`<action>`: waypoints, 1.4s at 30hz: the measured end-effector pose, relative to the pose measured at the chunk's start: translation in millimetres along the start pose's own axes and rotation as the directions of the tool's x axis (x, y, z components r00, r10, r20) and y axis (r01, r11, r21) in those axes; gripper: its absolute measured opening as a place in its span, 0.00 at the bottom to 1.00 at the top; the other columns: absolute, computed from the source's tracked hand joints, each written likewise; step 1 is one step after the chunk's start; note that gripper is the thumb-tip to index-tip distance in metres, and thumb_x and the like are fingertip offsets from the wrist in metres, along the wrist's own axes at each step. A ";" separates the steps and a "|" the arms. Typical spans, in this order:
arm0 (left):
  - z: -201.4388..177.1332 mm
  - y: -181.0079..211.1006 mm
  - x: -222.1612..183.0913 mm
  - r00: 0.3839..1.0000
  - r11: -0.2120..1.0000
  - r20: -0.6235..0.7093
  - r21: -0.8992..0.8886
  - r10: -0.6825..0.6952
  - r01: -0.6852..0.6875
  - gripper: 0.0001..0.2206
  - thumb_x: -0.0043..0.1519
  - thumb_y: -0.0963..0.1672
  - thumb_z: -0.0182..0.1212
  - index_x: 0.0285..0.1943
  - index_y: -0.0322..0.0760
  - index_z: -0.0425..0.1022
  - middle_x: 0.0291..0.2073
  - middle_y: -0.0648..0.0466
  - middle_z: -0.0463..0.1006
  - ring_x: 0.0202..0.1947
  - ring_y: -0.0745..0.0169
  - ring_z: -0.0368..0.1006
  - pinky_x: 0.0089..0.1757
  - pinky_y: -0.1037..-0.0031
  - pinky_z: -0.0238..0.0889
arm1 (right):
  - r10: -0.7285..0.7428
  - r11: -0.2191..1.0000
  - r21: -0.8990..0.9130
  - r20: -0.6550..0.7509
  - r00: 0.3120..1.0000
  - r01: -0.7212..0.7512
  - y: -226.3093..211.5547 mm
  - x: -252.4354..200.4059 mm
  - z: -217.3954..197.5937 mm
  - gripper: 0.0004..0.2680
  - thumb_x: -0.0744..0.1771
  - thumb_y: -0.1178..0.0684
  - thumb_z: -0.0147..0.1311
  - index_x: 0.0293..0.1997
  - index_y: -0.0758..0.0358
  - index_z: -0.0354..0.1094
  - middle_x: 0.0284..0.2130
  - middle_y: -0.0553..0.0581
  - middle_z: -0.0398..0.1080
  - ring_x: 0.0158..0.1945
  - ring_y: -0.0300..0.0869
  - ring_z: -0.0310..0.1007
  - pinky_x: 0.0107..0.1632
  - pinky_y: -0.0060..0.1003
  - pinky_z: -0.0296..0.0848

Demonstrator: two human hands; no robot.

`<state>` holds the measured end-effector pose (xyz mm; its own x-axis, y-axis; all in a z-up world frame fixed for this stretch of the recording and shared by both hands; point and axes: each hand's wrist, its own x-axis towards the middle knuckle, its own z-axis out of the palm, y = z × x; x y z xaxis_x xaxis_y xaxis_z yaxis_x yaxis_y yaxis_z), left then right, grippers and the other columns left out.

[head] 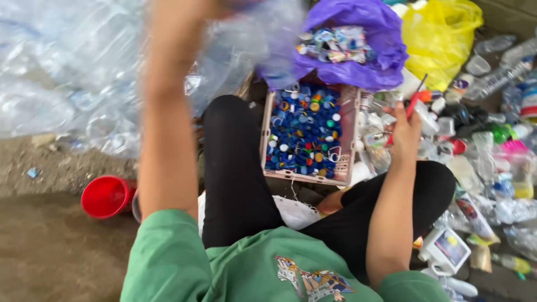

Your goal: The person sits on the ground surrounded by piles of plastic waste and uses red-handled scissors to cut the labels and necks off clear plastic water bottles. The person picks up bottles from a purple bag, cuts them over a crate filled with bottle caps, and discards the cut pieces into a nearby red bucket.

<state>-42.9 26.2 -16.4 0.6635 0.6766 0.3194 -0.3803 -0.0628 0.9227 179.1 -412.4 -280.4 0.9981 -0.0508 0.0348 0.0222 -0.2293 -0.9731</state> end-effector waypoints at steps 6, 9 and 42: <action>190.5 -184.4 -28.7 0.846 0.962 0.477 0.234 -0.237 0.138 0.43 0.43 0.60 0.82 0.61 0.36 0.69 0.51 0.31 0.79 0.56 0.30 0.76 0.54 0.48 0.72 | -0.001 0.986 0.168 0.048 0.999 -0.007 -43.5 -30.7 11.0 0.15 0.72 0.41 0.54 0.57 0.63 0.66 0.40 0.55 0.78 0.22 0.25 0.64 0.26 0.17 0.63; 206.6 -257.0 -44.8 0.724 0.894 0.526 0.307 -0.445 0.327 0.42 0.46 0.59 0.80 0.61 0.31 0.67 0.54 0.31 0.76 0.57 0.33 0.74 0.50 0.54 0.76 | -0.010 0.997 0.072 0.085 0.996 0.003 -47.9 -36.4 19.3 0.15 0.69 0.46 0.62 0.56 0.63 0.67 0.39 0.55 0.76 0.25 0.29 0.65 0.29 0.19 0.64; 184.1 -313.0 -27.9 0.950 0.992 0.308 -0.099 -0.048 0.082 0.30 0.56 0.50 0.76 0.61 0.35 0.64 0.46 0.46 0.83 0.44 0.58 0.85 0.44 0.72 0.80 | -0.021 0.940 -0.306 0.395 0.919 0.152 -92.3 -99.0 56.0 0.13 0.72 0.53 0.44 0.64 0.66 0.54 0.29 0.53 0.74 0.21 0.35 0.69 0.26 0.29 0.67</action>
<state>176.3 -108.1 -274.5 0.8470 0.4199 0.3260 -0.3868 0.0662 0.9198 81.4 -331.8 -206.8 0.9390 0.3418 -0.0380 0.1555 -0.5204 -0.8396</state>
